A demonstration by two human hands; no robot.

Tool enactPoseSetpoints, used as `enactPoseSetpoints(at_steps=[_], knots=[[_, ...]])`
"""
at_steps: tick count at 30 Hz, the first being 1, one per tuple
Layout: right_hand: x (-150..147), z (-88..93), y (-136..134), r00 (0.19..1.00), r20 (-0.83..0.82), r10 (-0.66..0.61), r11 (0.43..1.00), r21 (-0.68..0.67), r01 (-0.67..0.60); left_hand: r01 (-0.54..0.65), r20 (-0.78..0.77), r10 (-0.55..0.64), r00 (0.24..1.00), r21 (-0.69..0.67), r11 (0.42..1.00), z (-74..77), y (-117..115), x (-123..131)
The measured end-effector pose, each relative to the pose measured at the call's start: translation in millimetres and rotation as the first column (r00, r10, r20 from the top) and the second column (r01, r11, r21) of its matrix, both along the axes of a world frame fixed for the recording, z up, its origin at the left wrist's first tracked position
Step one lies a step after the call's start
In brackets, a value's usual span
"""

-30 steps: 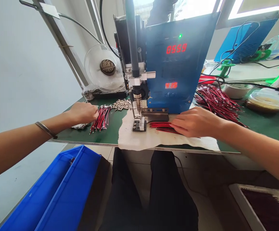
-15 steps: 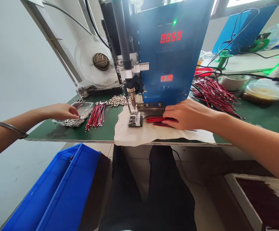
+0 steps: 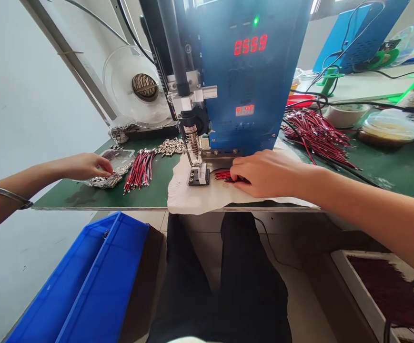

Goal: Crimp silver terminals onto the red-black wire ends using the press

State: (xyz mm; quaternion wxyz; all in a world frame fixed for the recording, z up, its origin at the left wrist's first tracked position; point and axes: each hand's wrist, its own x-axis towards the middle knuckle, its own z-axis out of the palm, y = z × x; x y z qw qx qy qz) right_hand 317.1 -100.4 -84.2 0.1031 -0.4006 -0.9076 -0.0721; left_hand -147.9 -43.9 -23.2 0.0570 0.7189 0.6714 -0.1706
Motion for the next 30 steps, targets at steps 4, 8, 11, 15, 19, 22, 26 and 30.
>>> enactPoseSetpoints(at_steps=[4, 8, 11, 15, 19, 22, 26, 30], knots=[[-6.2, 8.2, 0.5, 0.984, 0.162, -0.071, 0.986, -0.139, 0.094, 0.004, 0.014, -0.005, 1.0, 0.019, 1.0, 0.1, -2.4, 0.8], [-13.0, 13.6, 5.3, 0.973, 0.205, -0.107, 0.975, -0.171, 0.143, 0.003, 0.023, -0.006, 1.0, 0.097, 0.995, 1.5, -5.1, -2.1], [-17.3, 17.8, 7.1, 0.965, 0.245, -0.093, 0.971, -0.192, 0.143, 0.035, 0.037, -0.043, 0.998, 0.192, 0.981, 5.0, -9.8, -6.6], [-19.3, 27.0, 5.3, 0.946, 0.314, -0.083, 0.961, -0.225, 0.159, 0.093, 0.121, -0.142, 0.982, 0.343, 0.935, 13.7, -22.0, -4.0], [-14.4, 34.9, 8.0, 0.933, 0.338, -0.126, 0.953, -0.221, 0.209, 0.095, 0.249, -0.178, 0.952, 0.314, 0.945, 26.4, -37.9, 22.4], [-10.9, 38.9, 15.8, 0.96, 0.269, -0.079, 0.961, -0.234, 0.144, 0.181, 0.295, -0.247, 0.923, 0.233, 0.955, 30.8, -46.2, 51.7], [-17.5, 48.5, 26.8, 0.996, 0.075, 0.05, 0.917, -0.398, -0.016, 0.289, 0.32, -0.303, 0.898, 0.09, 0.953, 22.5, -44.5, 83.9], [-30.6, 59.5, 37.5, 0.991, -0.064, 0.114, 0.836, -0.534, -0.13, 0.353, 0.28, -0.308, 0.909, -0.126, 0.927, 16.0, -32.6, 109.1]])
